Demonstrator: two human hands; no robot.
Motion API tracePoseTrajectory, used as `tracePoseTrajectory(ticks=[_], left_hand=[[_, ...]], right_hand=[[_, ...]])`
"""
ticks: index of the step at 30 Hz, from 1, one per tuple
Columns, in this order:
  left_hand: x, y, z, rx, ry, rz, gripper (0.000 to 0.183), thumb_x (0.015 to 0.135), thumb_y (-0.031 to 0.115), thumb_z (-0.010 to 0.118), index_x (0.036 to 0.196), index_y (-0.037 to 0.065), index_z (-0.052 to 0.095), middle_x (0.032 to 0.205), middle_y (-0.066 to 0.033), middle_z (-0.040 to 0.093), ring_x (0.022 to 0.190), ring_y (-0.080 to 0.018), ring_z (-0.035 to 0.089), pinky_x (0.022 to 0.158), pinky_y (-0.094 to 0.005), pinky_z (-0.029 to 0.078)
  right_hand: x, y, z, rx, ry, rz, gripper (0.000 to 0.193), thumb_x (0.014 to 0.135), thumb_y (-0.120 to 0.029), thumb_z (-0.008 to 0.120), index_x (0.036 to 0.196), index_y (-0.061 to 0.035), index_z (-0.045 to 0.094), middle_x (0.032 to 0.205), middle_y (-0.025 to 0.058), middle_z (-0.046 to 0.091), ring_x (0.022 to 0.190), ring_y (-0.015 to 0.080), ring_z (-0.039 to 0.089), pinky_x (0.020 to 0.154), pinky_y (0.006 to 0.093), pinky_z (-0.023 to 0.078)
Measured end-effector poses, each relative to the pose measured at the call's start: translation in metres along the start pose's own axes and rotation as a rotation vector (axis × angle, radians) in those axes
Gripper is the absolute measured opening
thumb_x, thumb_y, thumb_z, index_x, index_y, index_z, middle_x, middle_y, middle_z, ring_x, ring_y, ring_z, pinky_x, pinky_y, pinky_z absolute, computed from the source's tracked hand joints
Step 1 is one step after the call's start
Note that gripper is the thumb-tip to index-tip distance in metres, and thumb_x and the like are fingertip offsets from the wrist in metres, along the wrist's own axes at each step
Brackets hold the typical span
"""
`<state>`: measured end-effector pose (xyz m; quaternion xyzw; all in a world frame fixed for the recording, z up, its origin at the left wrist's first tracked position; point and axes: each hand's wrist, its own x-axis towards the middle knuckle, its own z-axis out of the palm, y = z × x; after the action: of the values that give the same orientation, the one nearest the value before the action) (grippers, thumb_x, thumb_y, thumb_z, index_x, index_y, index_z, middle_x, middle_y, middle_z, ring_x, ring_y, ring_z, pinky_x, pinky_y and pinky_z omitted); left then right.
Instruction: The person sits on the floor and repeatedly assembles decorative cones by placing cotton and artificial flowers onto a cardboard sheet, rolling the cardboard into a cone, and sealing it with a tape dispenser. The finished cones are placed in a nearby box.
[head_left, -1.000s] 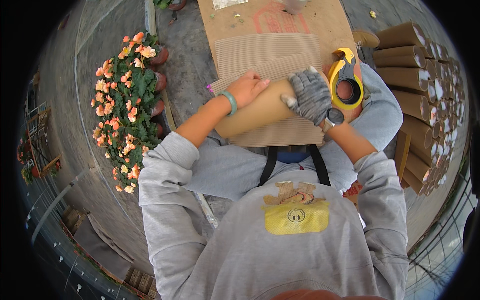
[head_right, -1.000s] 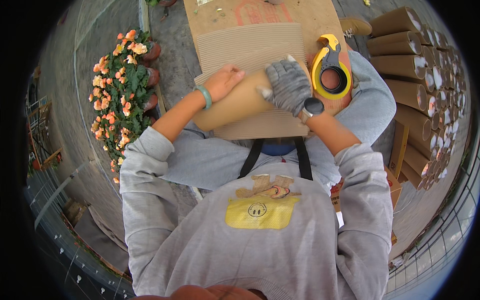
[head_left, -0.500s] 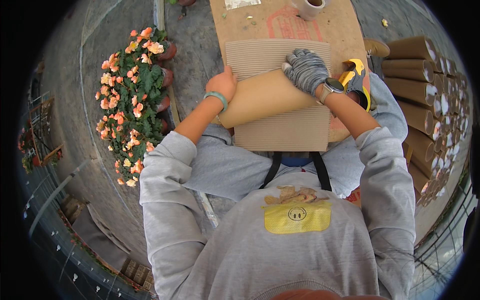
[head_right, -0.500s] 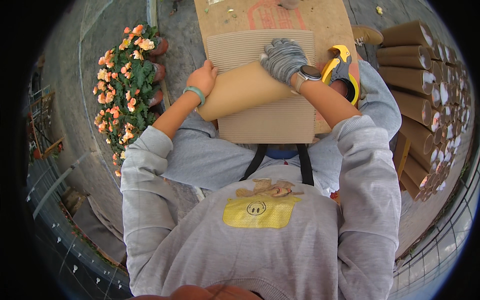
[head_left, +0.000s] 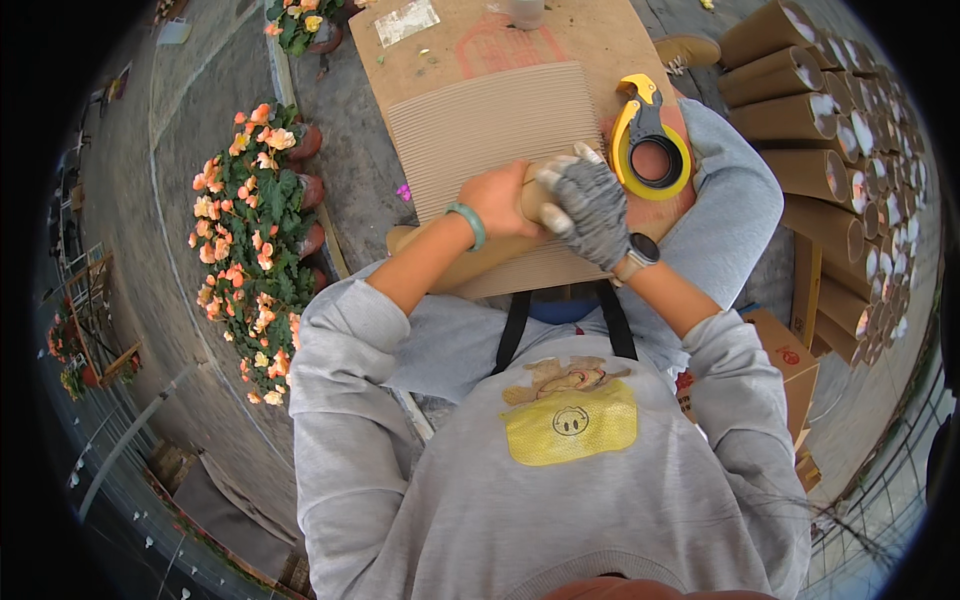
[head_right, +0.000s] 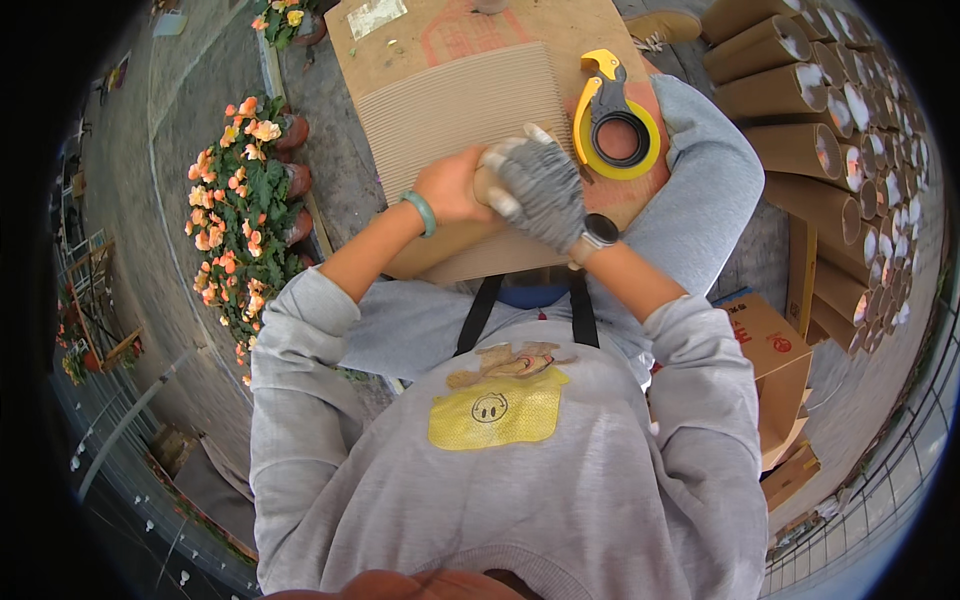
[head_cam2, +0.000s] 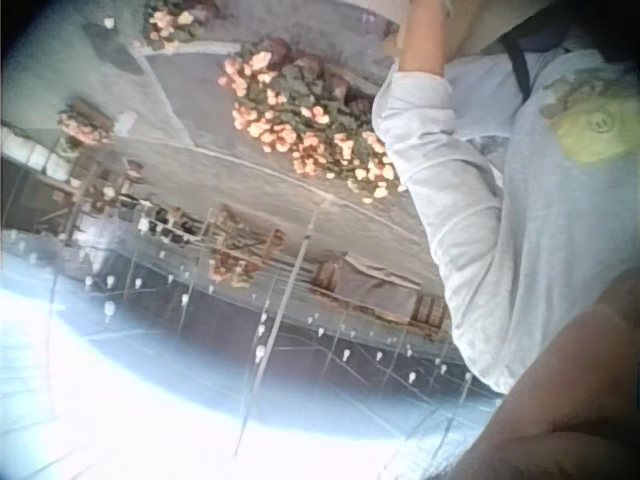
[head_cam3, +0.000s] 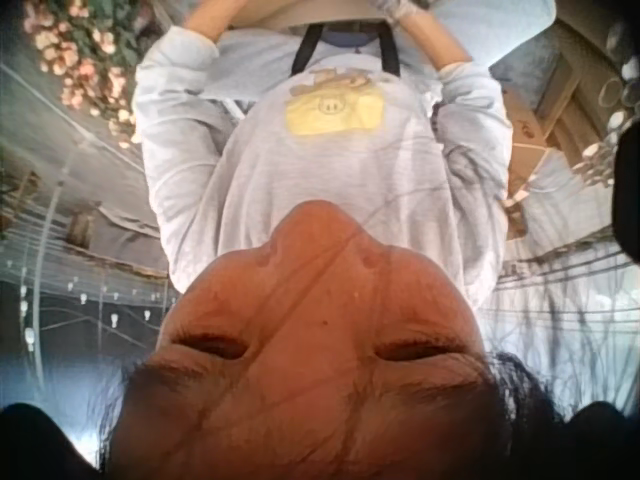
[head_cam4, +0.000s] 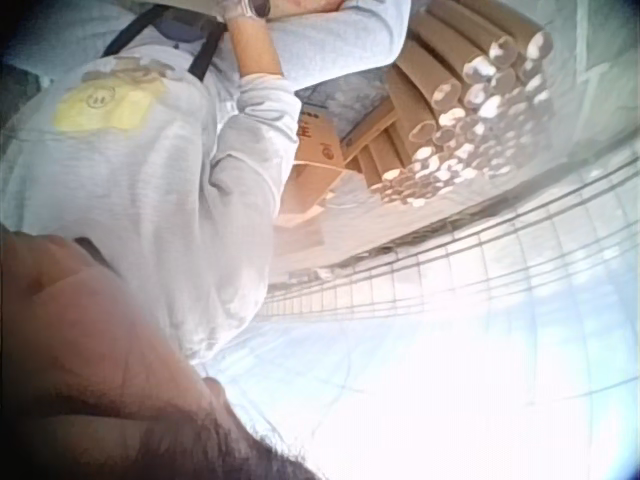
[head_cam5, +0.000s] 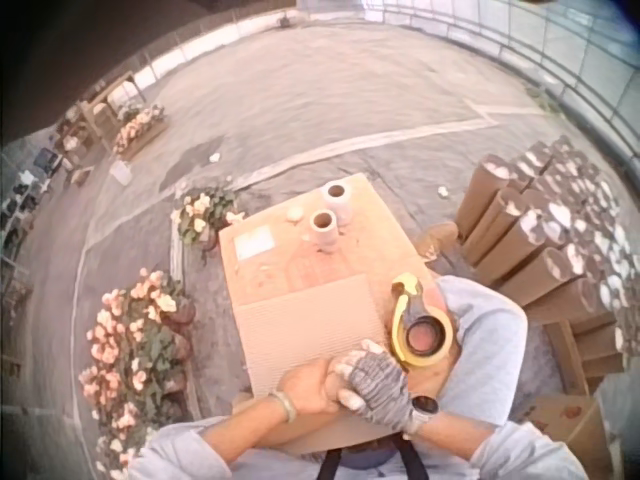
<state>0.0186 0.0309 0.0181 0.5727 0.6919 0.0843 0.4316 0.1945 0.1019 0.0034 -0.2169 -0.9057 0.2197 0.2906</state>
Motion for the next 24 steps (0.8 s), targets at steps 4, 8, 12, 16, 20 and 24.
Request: tracePoseTrajectory(ticks=[4, 8, 12, 16, 20, 24], left_hand=[[0.001, 0.010, -0.021, 0.079, -0.005, 0.027, 0.081, 0.053, 0.040, 0.078, 0.120, 0.006, 0.048, 0.107, -0.0184, 0.061, 0.099, -0.0343, 0.058, 0.084, -0.0397, 0.047], [0.008, 0.018, -0.037, 0.437, 0.241, 0.209, 0.069, 0.054, 0.034, 0.078, 0.109, 0.003, 0.049, 0.102, -0.0167, 0.061, 0.096, -0.0321, 0.058, 0.080, -0.0411, 0.048], [-0.004, 0.021, -0.019, 0.368, 0.326, 0.011, 0.079, 0.057, 0.033, 0.076, 0.122, 0.003, 0.043, 0.106, -0.0173, 0.058, 0.099, -0.0321, 0.056, 0.082, -0.0411, 0.048], [-0.012, 0.017, 0.006, 0.386, 0.448, 0.026, 0.080, 0.056, 0.031, 0.078, 0.122, 0.002, 0.043, 0.106, -0.0164, 0.058, 0.099, -0.0309, 0.055, 0.081, -0.0396, 0.049], [-0.011, 0.014, 0.020, 0.419, 0.562, 0.102, 0.079, 0.056, 0.029, 0.078, 0.121, 0.001, 0.043, 0.107, -0.0153, 0.057, 0.099, -0.0301, 0.055, 0.081, -0.0384, 0.049], [-0.009, 0.016, 0.023, 0.421, 0.544, 0.047, 0.078, 0.055, 0.028, 0.079, 0.120, 0.001, 0.045, 0.107, -0.0148, 0.058, 0.100, -0.0300, 0.055, 0.081, -0.0391, 0.049]], right_hand=[[-0.011, 0.040, -0.027, 0.266, 0.275, 0.854, 0.034, 0.075, -0.019, 0.067, 0.102, -0.0007, 0.057, 0.101, 0.0166, 0.060, 0.092, 0.0347, 0.057, 0.082, 0.0411, 0.046], [-0.011, 0.070, -0.027, -0.295, -0.314, 0.625, 0.061, 0.067, -0.026, 0.074, 0.117, -0.0011, 0.050, 0.102, 0.0212, 0.058, 0.096, 0.0358, 0.056, 0.088, 0.0419, 0.043], [0.002, 0.065, -0.051, -0.223, -0.367, 0.595, 0.068, 0.069, -0.030, 0.072, 0.124, -0.0007, 0.045, 0.107, 0.0196, 0.058, 0.100, 0.0326, 0.057, 0.091, 0.0395, 0.042], [0.036, 0.040, -0.115, 0.969, -0.185, 1.025, 0.042, 0.085, -0.033, 0.063, 0.112, -0.0014, 0.057, 0.089, 0.0037, 0.064, 0.078, 0.0092, 0.061, 0.066, 0.0233, 0.050], [0.050, -0.006, -0.127, 0.973, -0.107, 0.714, 0.042, 0.086, -0.035, 0.063, 0.111, -0.0019, 0.058, 0.089, 0.0037, 0.063, 0.076, 0.0084, 0.059, 0.067, 0.0230, 0.049], [0.017, -0.053, -0.111, 0.902, -0.275, 0.771, 0.040, 0.083, -0.034, 0.066, 0.104, -0.0010, 0.059, 0.088, 0.0081, 0.062, 0.078, 0.0140, 0.059, 0.069, 0.0284, 0.049]])
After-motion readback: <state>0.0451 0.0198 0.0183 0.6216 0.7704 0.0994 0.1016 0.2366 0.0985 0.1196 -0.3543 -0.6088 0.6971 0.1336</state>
